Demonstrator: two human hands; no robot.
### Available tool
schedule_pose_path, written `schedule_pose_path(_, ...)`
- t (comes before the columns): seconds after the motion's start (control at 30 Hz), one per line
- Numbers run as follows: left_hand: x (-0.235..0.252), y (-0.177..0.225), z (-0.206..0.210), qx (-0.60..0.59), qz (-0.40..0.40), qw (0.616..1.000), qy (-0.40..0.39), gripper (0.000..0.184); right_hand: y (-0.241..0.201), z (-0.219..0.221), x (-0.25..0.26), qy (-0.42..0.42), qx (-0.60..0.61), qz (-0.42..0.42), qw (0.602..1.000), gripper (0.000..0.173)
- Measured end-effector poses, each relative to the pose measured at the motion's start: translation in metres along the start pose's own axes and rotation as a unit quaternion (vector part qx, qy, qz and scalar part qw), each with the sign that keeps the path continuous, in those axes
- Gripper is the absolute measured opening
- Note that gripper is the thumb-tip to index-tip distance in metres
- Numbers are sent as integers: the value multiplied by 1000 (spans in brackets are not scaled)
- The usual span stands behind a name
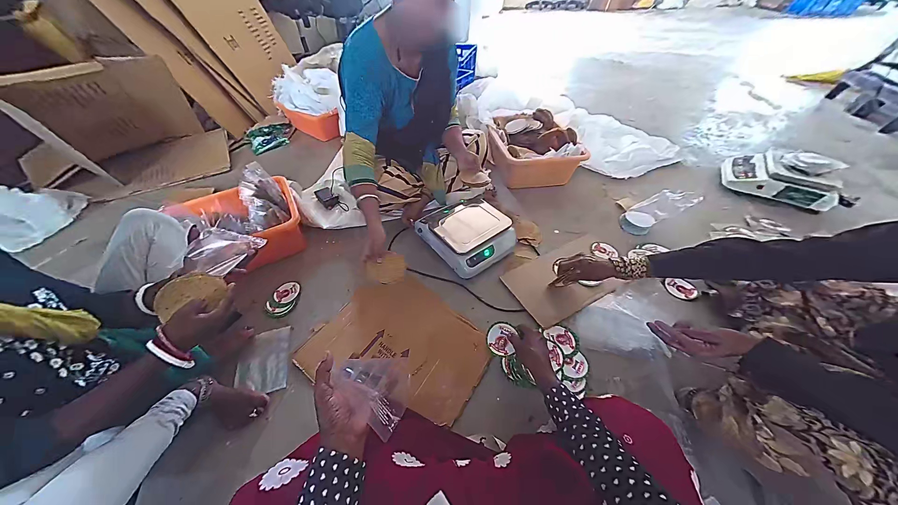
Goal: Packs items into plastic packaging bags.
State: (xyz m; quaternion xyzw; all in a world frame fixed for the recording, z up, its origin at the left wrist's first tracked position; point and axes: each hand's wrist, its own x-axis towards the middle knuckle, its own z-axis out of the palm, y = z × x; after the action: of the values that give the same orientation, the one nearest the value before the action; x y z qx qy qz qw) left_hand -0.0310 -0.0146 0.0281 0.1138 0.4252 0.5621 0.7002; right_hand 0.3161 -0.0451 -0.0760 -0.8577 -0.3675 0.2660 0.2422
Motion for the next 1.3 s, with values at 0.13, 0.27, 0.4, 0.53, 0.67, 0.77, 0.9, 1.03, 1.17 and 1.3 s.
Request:
schedule_pose_path(0.13, 3, 0, -2, -7, -1, 1000, -3, 50, 0, -1, -2, -4, -9, 2, 1000, 32)
schedule_pose_path(0.27, 2, -3, -2, -3, -13, 1000, 2, 49, 3, 1, 1, 2, -18, -11, 1000, 33)
schedule_pose_path(0.4, 0, -4, 1, 6, -1, 1000, 6, 45, 0, 2, 10, 19, 27, -27, 999, 35)
schedule_pose_path(0.53, -2, -8, 4, -7, -16, 1000, -5, 44, -56, 7, 25, -17, 67, -63, 996, 33)
schedule_pose_path(0.67, 0, -10, 7, -24, -14, 1000, -8, 40, -129, 53, 46, -120, 46, -184, 974, 27)
schedule_pose_path(0.77, 3, -7, 8, -18, -15, 1000, 10, 39, -172, 91, 55, -166, -62, -255, 951, 25)
schedule_pose_path(0.9, 9, -5, 9, -24, -17, 999, 15, 37, -192, 139, 72, -150, -183, -268, 934, 31)
schedule_pose_path(1.03, 14, -6, 9, -44, -35, 998, 4, 38, -205, 148, 88, -192, -239, -309, 900, 64)
schedule_pose_path(1.17, 16, -5, 8, -62, -42, 997, -6, 38, -206, 156, 97, -217, -287, -321, 876, 63)
schedule_pose_path(1.3, 17, -4, 10, -65, -31, 997, 4, 34, -203, 154, 95, -231, -306, -269, 884, 67)
